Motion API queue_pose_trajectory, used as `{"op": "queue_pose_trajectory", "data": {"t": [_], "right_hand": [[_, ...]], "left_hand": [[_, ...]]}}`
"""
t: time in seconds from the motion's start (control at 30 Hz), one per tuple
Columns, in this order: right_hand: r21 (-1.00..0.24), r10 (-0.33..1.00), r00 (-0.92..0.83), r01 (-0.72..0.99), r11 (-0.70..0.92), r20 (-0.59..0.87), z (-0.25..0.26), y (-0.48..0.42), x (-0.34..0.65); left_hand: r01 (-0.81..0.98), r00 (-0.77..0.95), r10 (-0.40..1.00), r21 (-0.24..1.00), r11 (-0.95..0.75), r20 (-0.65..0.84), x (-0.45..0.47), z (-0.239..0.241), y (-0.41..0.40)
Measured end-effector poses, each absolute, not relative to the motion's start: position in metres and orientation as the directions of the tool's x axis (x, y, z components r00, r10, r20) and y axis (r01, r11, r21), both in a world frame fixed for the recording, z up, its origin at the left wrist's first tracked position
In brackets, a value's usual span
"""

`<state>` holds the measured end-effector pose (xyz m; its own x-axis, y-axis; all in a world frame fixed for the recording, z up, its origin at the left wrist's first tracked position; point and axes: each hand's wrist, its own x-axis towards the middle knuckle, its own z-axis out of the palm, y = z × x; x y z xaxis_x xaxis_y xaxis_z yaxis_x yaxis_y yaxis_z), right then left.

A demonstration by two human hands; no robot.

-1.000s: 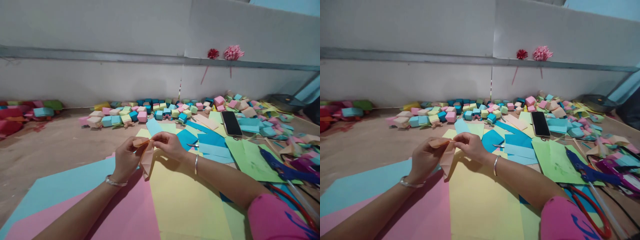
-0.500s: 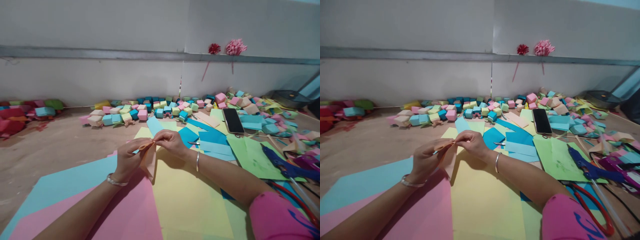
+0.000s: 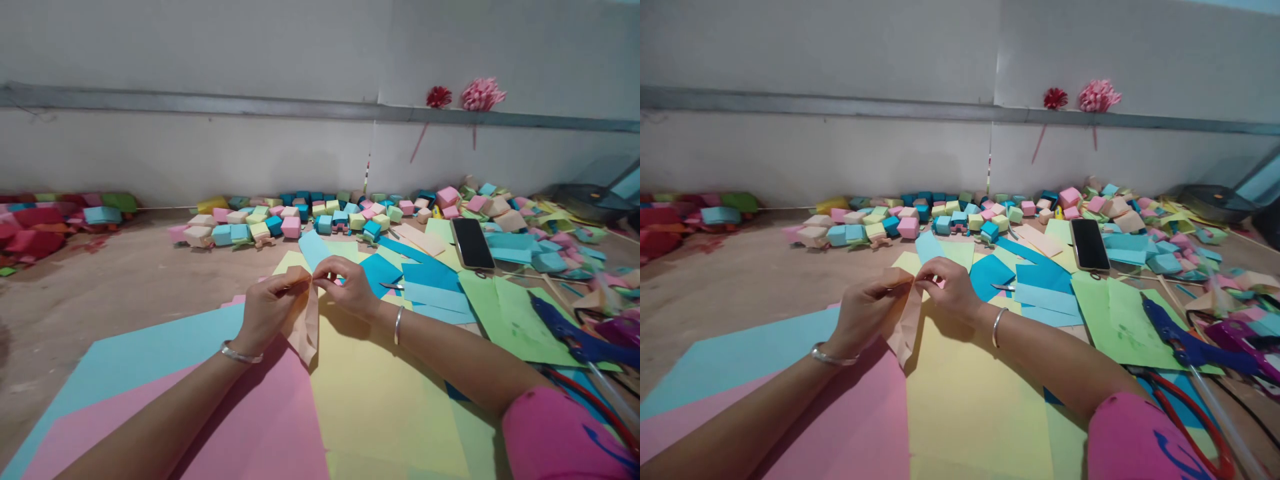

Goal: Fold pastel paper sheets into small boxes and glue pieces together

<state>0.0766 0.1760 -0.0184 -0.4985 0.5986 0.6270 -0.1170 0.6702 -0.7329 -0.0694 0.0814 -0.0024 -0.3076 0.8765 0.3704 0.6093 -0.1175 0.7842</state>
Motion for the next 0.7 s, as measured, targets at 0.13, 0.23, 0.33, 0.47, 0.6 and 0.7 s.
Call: {"op": "queue_pose_trajectory", "data": {"t": [0.13,0.23,0.33,0.47,0.6,0.7], "right_hand": [[-0.728,0.592,-0.489,-0.141,0.671,0.641,-0.017,0.176,0.077],[-0.749,0.623,-0.491,-0.097,0.655,0.609,-0.013,0.173,0.078],[-0.752,0.629,-0.502,-0.065,0.656,0.593,-0.01,0.17,0.078],[-0.737,0.632,-0.517,0.004,0.676,0.577,-0.013,0.17,0.076],[-0.724,0.662,-0.529,0.123,0.679,0.531,-0.019,0.17,0.074],[-0.679,0.67,-0.553,0.234,0.695,0.495,-0.021,0.169,0.074]], "left_hand": [[0.61,-0.304,0.869,0.781,-0.136,0.389,-0.07,-0.005,0.082],[0.579,-0.302,0.873,0.801,-0.151,0.382,-0.072,-0.009,0.083],[0.58,-0.31,0.866,0.8,-0.155,0.393,-0.074,-0.011,0.084],[0.609,-0.316,0.86,0.781,-0.14,0.4,-0.076,-0.012,0.084],[0.665,-0.322,0.872,0.743,-0.069,0.369,-0.076,-0.013,0.085],[0.69,-0.299,0.891,0.722,-0.046,0.343,-0.075,-0.013,0.085]]}}
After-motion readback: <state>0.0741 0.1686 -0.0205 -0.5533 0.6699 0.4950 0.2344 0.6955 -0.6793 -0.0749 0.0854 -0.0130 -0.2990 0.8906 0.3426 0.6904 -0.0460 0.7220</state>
